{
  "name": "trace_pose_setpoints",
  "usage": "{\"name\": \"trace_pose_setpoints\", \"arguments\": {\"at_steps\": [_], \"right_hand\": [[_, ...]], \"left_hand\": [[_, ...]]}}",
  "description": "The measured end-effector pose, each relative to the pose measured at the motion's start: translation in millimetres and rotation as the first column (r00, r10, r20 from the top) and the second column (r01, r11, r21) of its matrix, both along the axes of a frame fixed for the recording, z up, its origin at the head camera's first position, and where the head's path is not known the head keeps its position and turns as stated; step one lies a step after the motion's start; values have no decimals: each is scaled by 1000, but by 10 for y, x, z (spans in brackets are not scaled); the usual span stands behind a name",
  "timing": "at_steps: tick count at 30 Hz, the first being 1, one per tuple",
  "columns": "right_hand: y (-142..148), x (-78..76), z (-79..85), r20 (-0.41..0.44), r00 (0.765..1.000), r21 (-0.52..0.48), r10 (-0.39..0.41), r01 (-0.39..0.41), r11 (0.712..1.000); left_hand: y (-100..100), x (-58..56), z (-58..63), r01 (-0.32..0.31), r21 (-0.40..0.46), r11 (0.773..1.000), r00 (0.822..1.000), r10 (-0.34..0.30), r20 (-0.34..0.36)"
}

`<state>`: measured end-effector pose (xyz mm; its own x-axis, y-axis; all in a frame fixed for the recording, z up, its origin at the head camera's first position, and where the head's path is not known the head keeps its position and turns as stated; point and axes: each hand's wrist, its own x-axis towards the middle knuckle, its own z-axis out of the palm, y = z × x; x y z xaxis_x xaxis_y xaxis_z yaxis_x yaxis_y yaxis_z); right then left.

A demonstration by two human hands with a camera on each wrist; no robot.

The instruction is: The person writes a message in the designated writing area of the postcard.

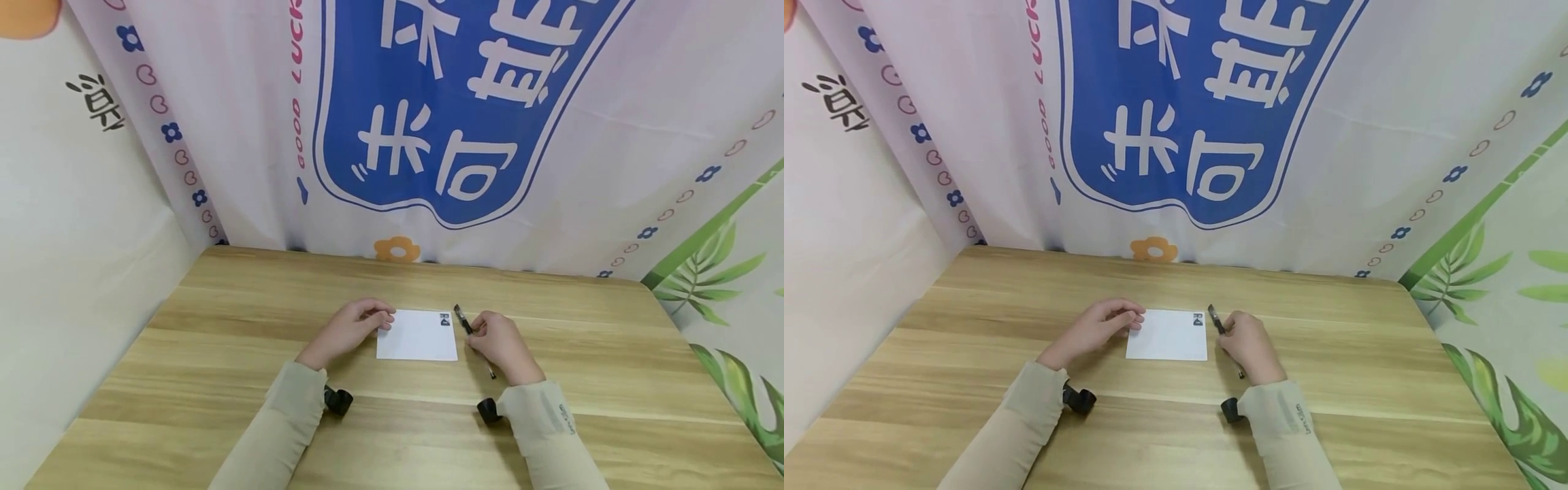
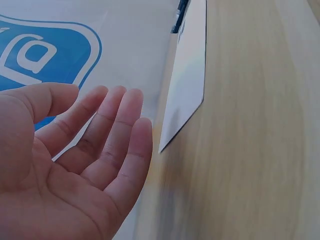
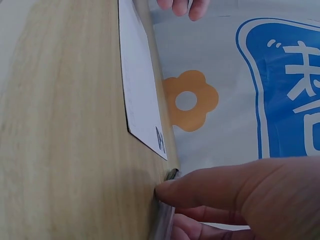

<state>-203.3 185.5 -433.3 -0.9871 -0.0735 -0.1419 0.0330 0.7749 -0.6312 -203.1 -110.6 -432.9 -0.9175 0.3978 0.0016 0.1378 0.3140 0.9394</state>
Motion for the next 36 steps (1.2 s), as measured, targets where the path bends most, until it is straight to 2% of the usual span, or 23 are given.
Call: {"name": "trace_pose_setpoints", "arguments": {"at_steps": [11, 18, 26, 31, 36], "right_hand": [[26, -13, 12, -30, 999, 32, 17, -16, 999], [36, -7, 55, -52, 998, -4, 42, -42, 999], [-9, 20, 131, -67, 992, -74, 106, -110, 991], [-29, 32, 142, -22, 985, -164, 171, -172, 971], [-58, 18, 133, -27, 976, -216, 218, -219, 952]], "left_hand": [[73, -3, -34, 35, 90, 995, 986, -48, 157], [74, -13, -77, 10, 131, 991, 974, -39, 223], [94, -12, -74, -17, 140, 990, 969, -18, 246], [124, 15, -66, -10, 149, 989, 967, -29, 253], [137, 23, -71, -14, 157, 988, 969, -26, 248]]}}
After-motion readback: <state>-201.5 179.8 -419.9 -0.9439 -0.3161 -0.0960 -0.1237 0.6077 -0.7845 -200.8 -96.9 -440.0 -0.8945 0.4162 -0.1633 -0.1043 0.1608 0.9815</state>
